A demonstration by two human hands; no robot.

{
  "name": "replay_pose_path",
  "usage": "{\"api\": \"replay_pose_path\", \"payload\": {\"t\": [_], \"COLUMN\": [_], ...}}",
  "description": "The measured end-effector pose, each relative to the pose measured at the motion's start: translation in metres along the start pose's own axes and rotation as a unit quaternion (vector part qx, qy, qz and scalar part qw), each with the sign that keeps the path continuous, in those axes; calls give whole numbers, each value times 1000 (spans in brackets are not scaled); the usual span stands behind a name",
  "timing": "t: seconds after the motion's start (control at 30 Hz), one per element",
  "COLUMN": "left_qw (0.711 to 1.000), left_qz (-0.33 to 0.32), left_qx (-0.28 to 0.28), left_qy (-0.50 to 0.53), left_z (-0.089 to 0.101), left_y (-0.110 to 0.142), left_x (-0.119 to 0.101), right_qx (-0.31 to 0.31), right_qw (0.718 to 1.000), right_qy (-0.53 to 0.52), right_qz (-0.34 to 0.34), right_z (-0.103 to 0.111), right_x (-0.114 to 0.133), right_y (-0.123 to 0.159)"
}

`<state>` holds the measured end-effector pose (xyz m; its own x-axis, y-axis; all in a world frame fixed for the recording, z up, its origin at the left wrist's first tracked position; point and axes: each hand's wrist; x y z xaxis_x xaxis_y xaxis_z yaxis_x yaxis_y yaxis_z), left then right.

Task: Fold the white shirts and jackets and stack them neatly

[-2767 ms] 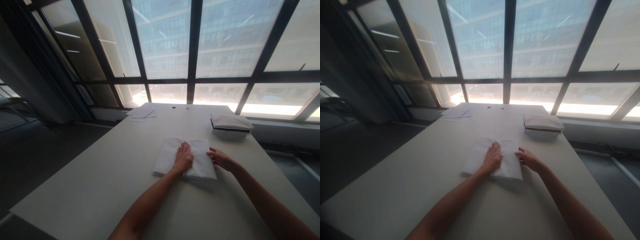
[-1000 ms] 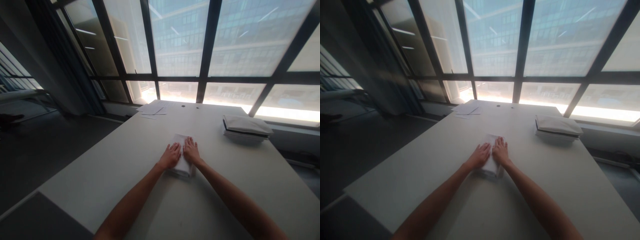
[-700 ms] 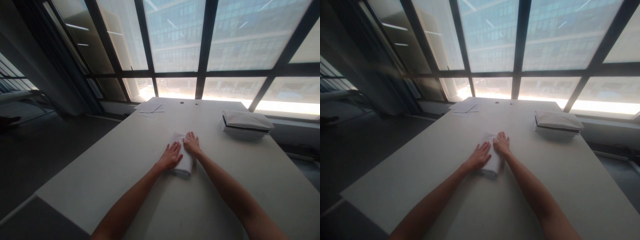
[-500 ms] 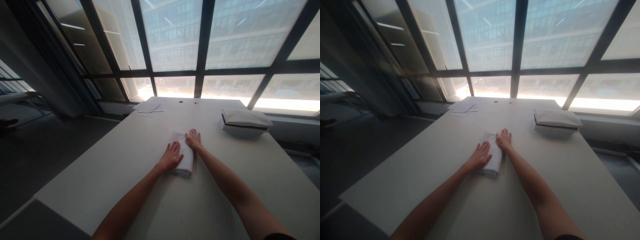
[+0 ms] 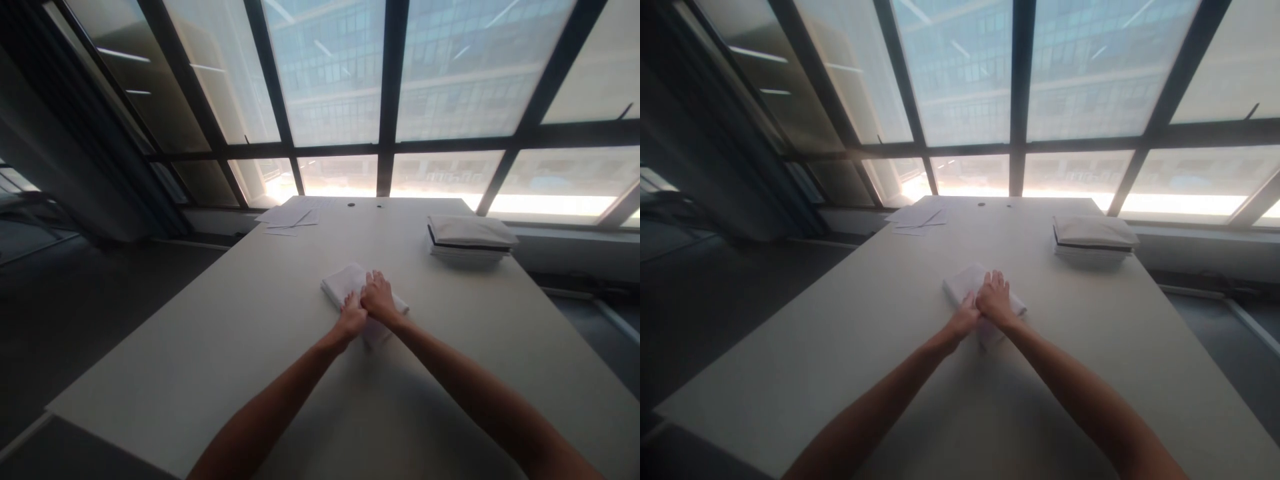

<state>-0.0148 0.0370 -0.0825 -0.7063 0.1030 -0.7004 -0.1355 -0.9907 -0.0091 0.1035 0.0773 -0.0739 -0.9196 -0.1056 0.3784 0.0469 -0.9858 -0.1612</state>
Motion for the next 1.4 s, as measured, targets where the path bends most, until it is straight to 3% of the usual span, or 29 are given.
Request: {"api": "replay_pose_path", "payload": {"t": [0.13, 0.27, 0.37, 0.43, 0.6, 0.7, 0.77, 0.87, 0.97, 1.17, 1.4], "left_qw": [994, 982, 961, 951, 954, 955, 953, 945, 943, 954, 950], "left_qz": [-65, -159, -220, -232, -151, -105, -117, -172, -195, -148, -97], "left_qx": [-57, 3, 75, 87, -1, -9, 9, 32, 38, -16, -54], "left_qy": [-69, -104, -149, -183, -259, -276, -279, -277, -266, -259, -292], "left_z": [33, 42, 31, 19, -14, -25, -25, -19, -17, -16, 9], "left_y": [-22, -51, -61, -59, -32, -23, -26, -37, -43, -30, -26], "left_x": [-8, -9, -4, -1, -5, -14, -19, -21, -15, 0, 24], "right_qx": [-18, -57, -34, -6, 100, 148, 134, 47, 3, -37, -13], "right_qw": [999, 996, 996, 994, 955, 927, 941, 988, 1000, 998, 998], "right_qy": [46, 73, 77, 65, -25, -61, -50, -19, -6, 36, 58], "right_qz": [-15, -2, 39, 90, 279, 340, 305, 143, 26, 29, 14], "right_z": [-3, -7, -7, -4, 22, 38, 40, 28, 9, -4, -2], "right_x": [9, 11, 5, -6, -54, -74, -74, -54, -31, -29, -42], "right_y": [38, 49, 44, 37, 11, -4, -12, -15, -9, 9, 11]}}
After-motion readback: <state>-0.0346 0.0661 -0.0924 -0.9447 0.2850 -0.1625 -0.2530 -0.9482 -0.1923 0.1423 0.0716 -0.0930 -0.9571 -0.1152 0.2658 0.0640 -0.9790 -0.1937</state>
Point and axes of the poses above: each hand's wrist, its own y-axis away from the middle knuckle, its own z-axis out of the back of the hand, x = y × z
